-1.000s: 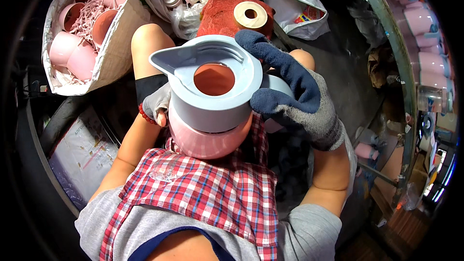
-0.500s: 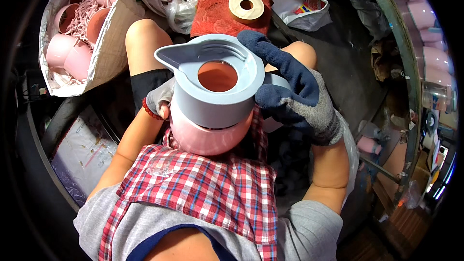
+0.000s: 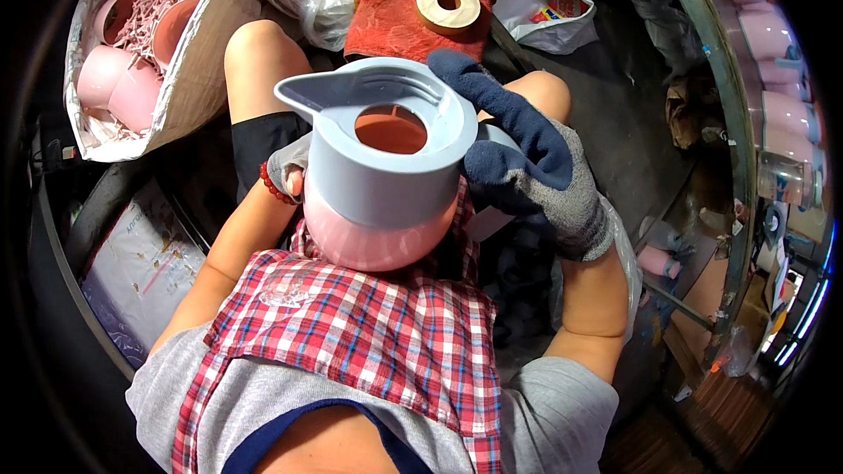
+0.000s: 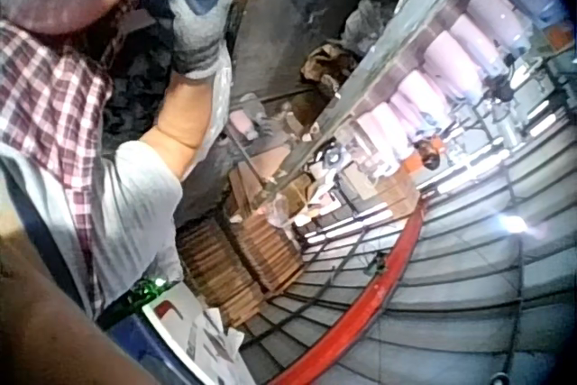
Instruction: The person assembles plastic pitchers by inserting a grey inner component and a top spout piece into a pink pitcher body, then places the assembled item on a table.
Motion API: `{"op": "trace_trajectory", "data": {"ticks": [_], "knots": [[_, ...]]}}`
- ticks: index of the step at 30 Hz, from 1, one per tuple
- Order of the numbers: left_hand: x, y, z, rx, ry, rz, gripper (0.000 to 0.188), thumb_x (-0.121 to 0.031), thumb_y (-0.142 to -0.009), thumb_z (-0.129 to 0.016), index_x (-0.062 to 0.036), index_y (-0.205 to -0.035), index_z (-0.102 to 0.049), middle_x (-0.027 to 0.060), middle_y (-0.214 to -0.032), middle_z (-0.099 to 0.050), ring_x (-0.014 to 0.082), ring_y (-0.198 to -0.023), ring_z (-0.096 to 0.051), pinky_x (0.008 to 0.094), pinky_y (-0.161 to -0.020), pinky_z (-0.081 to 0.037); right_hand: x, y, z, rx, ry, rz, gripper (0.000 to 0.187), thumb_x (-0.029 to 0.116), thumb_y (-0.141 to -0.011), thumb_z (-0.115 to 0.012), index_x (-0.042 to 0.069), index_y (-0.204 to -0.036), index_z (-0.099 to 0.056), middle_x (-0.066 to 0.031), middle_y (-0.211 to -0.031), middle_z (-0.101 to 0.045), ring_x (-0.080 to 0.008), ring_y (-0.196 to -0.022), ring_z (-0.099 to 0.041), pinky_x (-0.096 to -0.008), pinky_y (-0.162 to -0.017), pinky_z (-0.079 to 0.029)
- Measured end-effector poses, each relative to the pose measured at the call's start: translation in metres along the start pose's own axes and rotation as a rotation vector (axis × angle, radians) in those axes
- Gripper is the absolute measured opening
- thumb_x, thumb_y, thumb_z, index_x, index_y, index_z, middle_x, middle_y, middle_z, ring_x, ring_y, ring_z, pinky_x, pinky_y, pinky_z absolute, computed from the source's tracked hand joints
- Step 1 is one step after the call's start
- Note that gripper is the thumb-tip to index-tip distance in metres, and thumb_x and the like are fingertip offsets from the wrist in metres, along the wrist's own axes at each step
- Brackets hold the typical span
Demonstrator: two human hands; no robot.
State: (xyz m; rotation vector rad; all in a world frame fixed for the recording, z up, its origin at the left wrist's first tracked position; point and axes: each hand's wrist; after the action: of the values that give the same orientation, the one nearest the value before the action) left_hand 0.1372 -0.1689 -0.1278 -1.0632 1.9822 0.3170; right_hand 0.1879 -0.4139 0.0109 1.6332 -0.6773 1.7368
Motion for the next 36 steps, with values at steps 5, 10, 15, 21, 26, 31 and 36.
{"op": "trace_trajectory", "data": {"ticks": [5,10,15,21,26,31,36], "knots": [[-0.013,0.001,-0.008,-0.065,0.015,0.003,0.126,-0.052,-0.052,-0.084,0.002,-0.143,-0.016,0.0136,-0.146,-0.027,0.0231,-0.135,-0.026,0.036,-0.109,-0.02,0.012,0.001,-0.002,-0.075,0.026,-0.207,0.08,0.047,-0.079,-0.067,-0.006,-0.133,-0.039,-0.0121,-0.13,-0.051,-0.0075,-0.093,-0.053,-0.0178,-0.074,-0.04],[-0.008,0.001,0.002,0.004,-0.087,-0.073,0.124,-0.052,-0.053,-0.083,0.0026,-0.143,-0.017,0.0141,-0.145,-0.029,0.0227,-0.134,-0.028,0.0359,-0.109,-0.02,0.017,0.0,-0.001,-0.086,0.083,-0.134,0.08,0.045,-0.078,-0.068,-0.006,-0.133,-0.04,-0.0092,-0.127,-0.053,-0.0006,-0.071,-0.049,-0.0143,-0.06,-0.035],[-0.014,0.0,-0.005,-0.026,-0.042,-0.038,0.122,-0.053,-0.053,-0.083,0.0033,-0.142,-0.021,0.0142,-0.143,-0.033,0.0227,-0.132,-0.031,0.0358,-0.108,-0.022,0.024,-0.002,0.0,-0.071,0.168,-0.043,0.085,0.047,-0.074,-0.071,-0.007,-0.132,-0.04,-0.0118,-0.128,-0.052,-0.0084,-0.089,-0.057,-0.0185,-0.073,-0.042],[-0.006,0.004,0.001,-0.022,-0.054,-0.053,0.12,-0.053,-0.054,-0.082,0.0034,-0.141,-0.022,0.0139,-0.142,-0.034,0.0227,-0.131,-0.032,0.0356,-0.108,-0.022,0.015,0.002,-0.01,-0.158,0.108,-0.005,0.087,0.049,-0.074,-0.071,-0.007,-0.132,-0.04,-0.0129,-0.13,-0.05,-0.0135,-0.1,-0.055,-0.025,-0.084,-0.043],[-0.005,0.004,0.002,-0.024,-0.039,-0.033,0.121,-0.054,-0.055,-0.082,0.0032,-0.142,-0.021,0.0137,-0.143,-0.033,0.0224,-0.132,-0.031,0.0355,-0.108,-0.022,0.014,-0.002,-0.005,-0.113,0.124,-0.053,0.087,0.051,-0.074,-0.07,-0.007,-0.132,-0.04,-0.011,-0.126,-0.053,-0.0094,-0.092,-0.055,-0.0223,-0.076,-0.043],[-0.016,0.0,-0.001,0.0,-0.124,-0.053,0.123,-0.059,-0.055,-0.08,0.0034,-0.142,-0.019,0.0143,-0.144,-0.031,0.023,-0.133,-0.029,0.0361,-0.109,-0.02,0.015,-0.004,-0.005,-0.056,0.086,-0.106,0.085,0.052,-0.075,-0.068,-0.005,-0.133,-0.041,-0.0123,-0.128,-0.052,-0.0125,-0.102,-0.054,-0.025,-0.084,-0.043],[-0.046,-0.021,-0.019,-0.089,-0.164,-0.302,0.126,-0.061,-0.054,-0.08,0.0025,-0.143,-0.016,0.0144,-0.14,-0.037,0.0223,-0.13,-0.033,0.0365,-0.108,-0.023,0.008,-0.009,-0.011,-0.048,0.029,-0.035,0.08,0.045,-0.078,-0.068,-0.004,-0.134,-0.041,-0.0062,-0.124,-0.054,-0.0044,-0.082,-0.05,-0.019,-0.068,-0.038]]}}
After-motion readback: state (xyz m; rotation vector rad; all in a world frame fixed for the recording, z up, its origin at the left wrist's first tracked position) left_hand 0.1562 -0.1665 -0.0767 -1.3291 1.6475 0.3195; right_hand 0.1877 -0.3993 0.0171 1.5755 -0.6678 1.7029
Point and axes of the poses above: each hand's wrist, its own y-axis away from the middle knuckle, its own z-axis out of the back of the hand, x = y × z
